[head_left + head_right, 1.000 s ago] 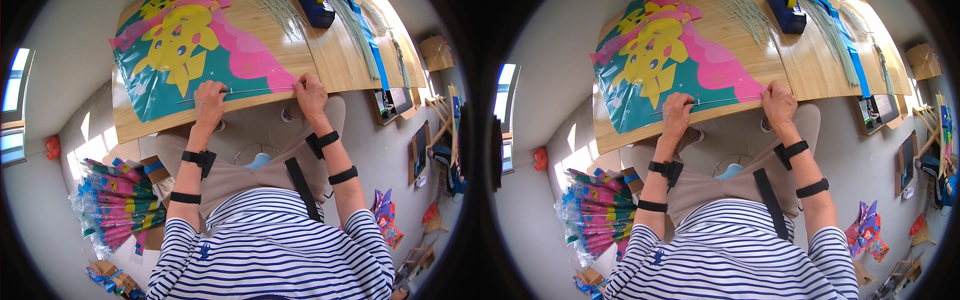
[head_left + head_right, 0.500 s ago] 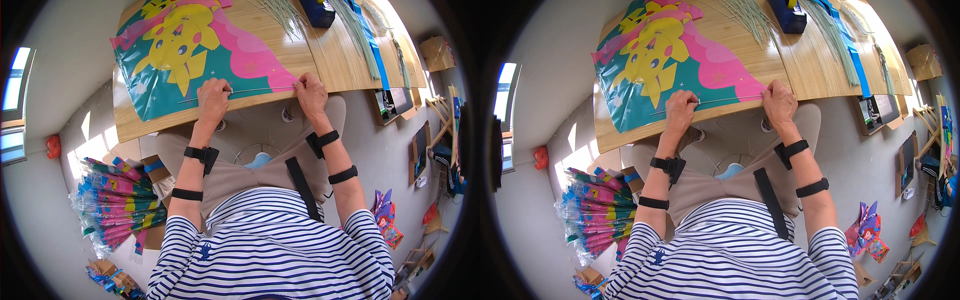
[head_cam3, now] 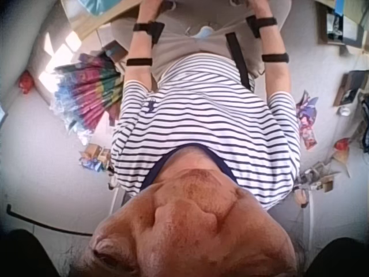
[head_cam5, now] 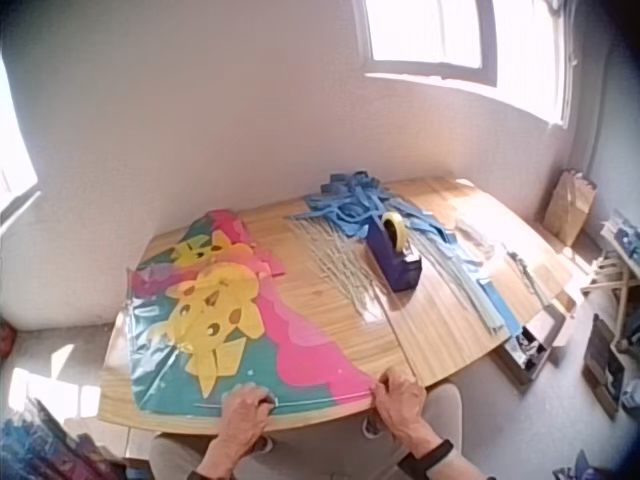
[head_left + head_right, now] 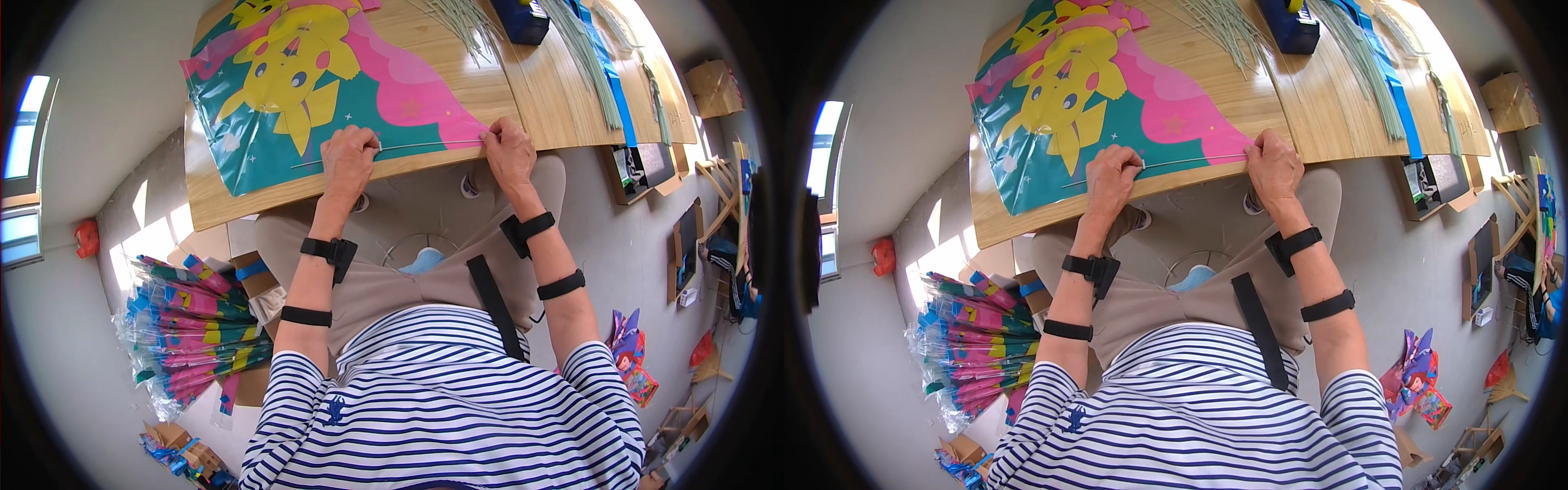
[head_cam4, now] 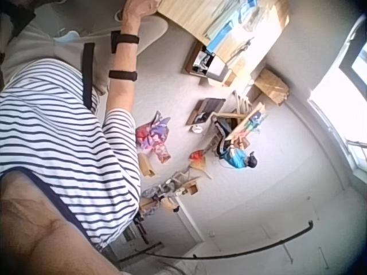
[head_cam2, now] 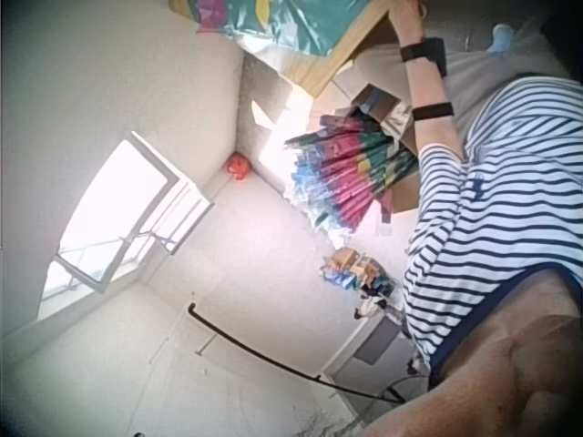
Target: The recorder is assembling Pikachu-themed kites, including folding, taping, and attaching stabilizers or tails.
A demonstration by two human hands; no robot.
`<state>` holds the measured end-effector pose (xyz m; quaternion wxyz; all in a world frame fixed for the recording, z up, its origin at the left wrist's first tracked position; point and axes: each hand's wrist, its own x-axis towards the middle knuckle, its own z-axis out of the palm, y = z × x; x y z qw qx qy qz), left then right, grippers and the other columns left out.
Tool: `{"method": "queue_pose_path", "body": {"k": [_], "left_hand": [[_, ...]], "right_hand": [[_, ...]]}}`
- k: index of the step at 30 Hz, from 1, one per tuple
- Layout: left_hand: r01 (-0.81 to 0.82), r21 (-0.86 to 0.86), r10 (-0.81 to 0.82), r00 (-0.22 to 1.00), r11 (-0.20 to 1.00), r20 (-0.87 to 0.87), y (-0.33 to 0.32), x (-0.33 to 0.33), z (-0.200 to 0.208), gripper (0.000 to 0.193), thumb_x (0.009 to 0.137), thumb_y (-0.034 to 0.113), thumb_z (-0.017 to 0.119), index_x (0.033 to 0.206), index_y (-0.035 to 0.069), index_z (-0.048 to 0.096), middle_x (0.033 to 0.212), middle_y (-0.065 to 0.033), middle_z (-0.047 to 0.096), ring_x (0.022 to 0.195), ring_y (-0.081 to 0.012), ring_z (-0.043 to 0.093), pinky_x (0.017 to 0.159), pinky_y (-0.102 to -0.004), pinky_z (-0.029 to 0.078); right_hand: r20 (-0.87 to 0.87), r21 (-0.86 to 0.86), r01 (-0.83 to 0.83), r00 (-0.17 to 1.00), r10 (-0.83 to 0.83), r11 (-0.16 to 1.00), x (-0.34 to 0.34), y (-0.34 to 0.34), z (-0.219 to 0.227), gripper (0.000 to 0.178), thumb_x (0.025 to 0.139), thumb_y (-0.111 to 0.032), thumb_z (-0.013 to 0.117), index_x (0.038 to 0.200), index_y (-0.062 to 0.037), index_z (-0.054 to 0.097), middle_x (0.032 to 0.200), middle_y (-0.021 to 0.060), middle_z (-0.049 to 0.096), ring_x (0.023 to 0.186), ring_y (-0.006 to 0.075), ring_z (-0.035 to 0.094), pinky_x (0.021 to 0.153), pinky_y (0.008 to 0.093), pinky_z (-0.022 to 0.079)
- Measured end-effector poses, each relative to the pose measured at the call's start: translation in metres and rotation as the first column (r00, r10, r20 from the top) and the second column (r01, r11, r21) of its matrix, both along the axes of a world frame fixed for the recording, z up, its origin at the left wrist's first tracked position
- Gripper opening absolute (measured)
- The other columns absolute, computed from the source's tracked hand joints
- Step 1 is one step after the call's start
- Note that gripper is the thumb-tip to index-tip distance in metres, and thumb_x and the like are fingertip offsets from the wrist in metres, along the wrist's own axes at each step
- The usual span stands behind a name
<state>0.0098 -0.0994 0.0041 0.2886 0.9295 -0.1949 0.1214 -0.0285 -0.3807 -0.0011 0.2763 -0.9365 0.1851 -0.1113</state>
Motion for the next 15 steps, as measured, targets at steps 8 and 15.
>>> {"method": "queue_pose_path", "body": {"k": [8,15], "left_hand": [[0.008,0.012,-0.007,1.0,1.0,-0.008,0.0,-0.001,0.003,0.005,0.075,0.006,0.07,0.077,0.008,0.066,0.077,-0.0065,0.062,0.078,-0.0277,0.061,0.07,-0.0402,0.048],[-0.006,0.074,0.011,0.997,0.997,-0.076,-0.002,-0.003,0.0,0.008,0.078,0.007,0.07,0.082,0.011,0.065,0.082,-0.0042,0.06,0.087,-0.0267,0.058,0.08,-0.042,0.041]], "right_hand": [[0.007,0.008,-0.012,1.0,0.011,1.0,-0.001,0.0,0.0,0.019,0.081,-0.023,0.075,0.082,-0.0062,0.066,0.081,0.016,0.069,0.081,0.0356,0.068,0.072,0.0451,0.053],[0.05,0.116,-0.022,0.999,0.017,0.993,-0.001,-0.011,-0.008,0.018,0.084,-0.022,0.073,0.086,-0.0054,0.068,0.081,0.0165,0.069,0.079,0.0354,0.067,0.071,0.0439,0.052]]}}
